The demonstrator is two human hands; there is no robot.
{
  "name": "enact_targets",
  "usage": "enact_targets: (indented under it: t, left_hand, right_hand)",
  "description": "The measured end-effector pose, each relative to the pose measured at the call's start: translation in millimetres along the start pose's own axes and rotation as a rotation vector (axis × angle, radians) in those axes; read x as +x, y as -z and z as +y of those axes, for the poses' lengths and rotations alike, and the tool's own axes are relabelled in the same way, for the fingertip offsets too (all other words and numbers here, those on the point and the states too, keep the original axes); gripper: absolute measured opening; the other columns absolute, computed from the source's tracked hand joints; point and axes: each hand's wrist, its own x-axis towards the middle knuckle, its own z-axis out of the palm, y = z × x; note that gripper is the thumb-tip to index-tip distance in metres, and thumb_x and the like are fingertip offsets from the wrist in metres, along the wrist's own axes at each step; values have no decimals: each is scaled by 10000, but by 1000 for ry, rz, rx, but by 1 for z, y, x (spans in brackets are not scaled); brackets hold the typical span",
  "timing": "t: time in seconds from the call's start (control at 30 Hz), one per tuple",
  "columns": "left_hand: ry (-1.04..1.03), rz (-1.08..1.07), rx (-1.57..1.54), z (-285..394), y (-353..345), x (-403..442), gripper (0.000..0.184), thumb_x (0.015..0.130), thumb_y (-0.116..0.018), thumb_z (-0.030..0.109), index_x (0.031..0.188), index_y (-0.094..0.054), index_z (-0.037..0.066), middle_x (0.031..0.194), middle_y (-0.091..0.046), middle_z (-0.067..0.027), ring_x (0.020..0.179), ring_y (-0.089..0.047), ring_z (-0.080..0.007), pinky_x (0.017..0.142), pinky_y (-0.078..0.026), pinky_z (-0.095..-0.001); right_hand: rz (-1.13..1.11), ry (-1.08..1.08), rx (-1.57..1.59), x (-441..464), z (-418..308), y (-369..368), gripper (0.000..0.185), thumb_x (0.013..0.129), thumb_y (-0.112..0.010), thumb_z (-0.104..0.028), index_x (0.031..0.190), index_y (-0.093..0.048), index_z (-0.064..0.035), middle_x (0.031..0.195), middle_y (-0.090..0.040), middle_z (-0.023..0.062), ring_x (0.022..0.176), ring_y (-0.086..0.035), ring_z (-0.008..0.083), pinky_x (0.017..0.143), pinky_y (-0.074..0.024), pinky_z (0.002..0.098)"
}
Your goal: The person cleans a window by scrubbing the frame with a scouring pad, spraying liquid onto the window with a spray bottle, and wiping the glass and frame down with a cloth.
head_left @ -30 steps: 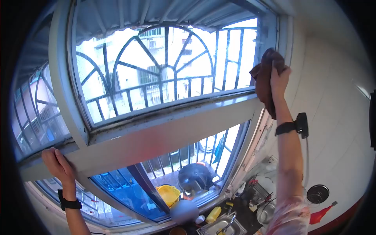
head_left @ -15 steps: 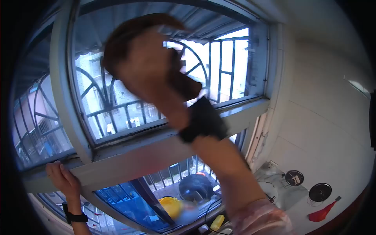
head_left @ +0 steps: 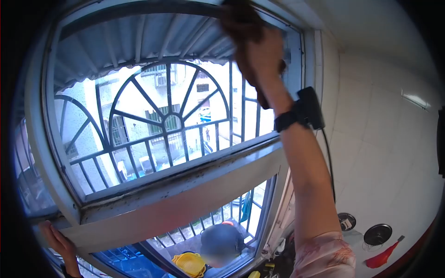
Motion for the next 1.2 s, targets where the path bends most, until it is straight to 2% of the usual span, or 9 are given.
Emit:
enact_targets:
  t: [0.07, 0.17, 0.2, 0.43, 0.67, 0.83, 0.93, 1.1, 1.2]
  left_hand:
    - [49, -40, -17, -7, -1, -6, 311, 1021, -365, 80, 1188, -503, -143, 1255, -506, -294, 1185, -476, -423, 1056, -340, -445]
    - [-66, -17, 156, -28, -10, -18, 375, 1032, -345, 120, 1273, -490, -128, 1395, -432, -288, 1337, -367, -432, 1138, -246, -458]
    - [-109, -5, 216, -30, -10, -19, 390, 1034, -344, 130, 1295, -483, -123, 1422, -414, -284, 1364, -342, -431, 1153, -225, -462]
    - [-219, 93, 186, -16, -11, -14, 449, 1038, -352, 196, 1372, -423, -96, 1471, -366, -273, 1390, -309, -436, 1161, -202, -495]
    - [-58, -19, 147, -12, -10, -20, 448, 1037, -344, 200, 1360, -441, -95, 1470, -371, -281, 1399, -305, -427, 1163, -213, -478]
    - [-33, -83, 141, -61, -37, -46, 411, 1030, -336, 176, 1304, -481, -95, 1419, -397, -266, 1357, -325, -400, 1134, -236, -455]
    - [-153, -5, 186, -41, -18, -21, 348, 1014, -367, 171, 1205, -514, -79, 1269, -438, -249, 1210, -373, -400, 1027, -282, -465]
    - [-333, 108, 246, 26, 14, 33, 270, 986, -417, 164, 1039, -571, -53, 1019, -506, -222, 965, -453, -401, 850, -360, -483]
    - [-407, 148, 261, 60, 26, 56, 252, 970, -448, 159, 940, -605, -37, 869, -547, -205, 818, -500, -401, 744, -407, -494]
  right_hand:
    - [252, -64, -271, -9, 110, -15, 251, 853, -618, -245, 897, -697, -10, 794, -655, 248, 758, -653, 412, 752, -535, 478]
    - [201, -437, -402, -75, 181, 19, 344, 825, -602, -271, 972, -690, 27, 962, -661, 284, 934, -637, 439, 844, -497, 506]
    - [308, -186, -286, -102, 176, 37, 376, 833, -661, -255, 1002, -646, 80, 993, -661, 294, 948, -631, 445, 850, -498, 515]
    - [85, -683, -131, -8, 102, 16, 589, 918, -569, -441, 1104, -589, 117, 995, -668, 279, 986, -664, 402, 835, -549, 490]
    - [-65, -372, 29, 70, -79, -23, 660, 861, -511, -548, 995, -668, 79, 1008, -648, 311, 995, -641, 414, 914, -450, 578]
    - [-47, 784, 13, 0, -87, 7, 428, 745, -631, -340, 1044, -681, -38, 1088, -650, 247, 1131, -590, 379, 952, -377, 598]
    - [-39, 822, 17, 13, -34, 10, 509, 752, -646, -292, 1218, -579, -101, 1326, -556, 100, 1273, -485, 296, 899, -363, 570]
    - [165, 344, -221, 32, 101, -6, 331, 886, -549, -300, 1141, -620, -101, 1101, -640, 214, 1042, -591, 455, 886, -476, 574]
    - [-311, 170, -665, 14, 195, 33, 326, 911, -509, -302, 1080, -649, -61, 992, -667, 245, 895, -647, 451, 812, -526, 528]
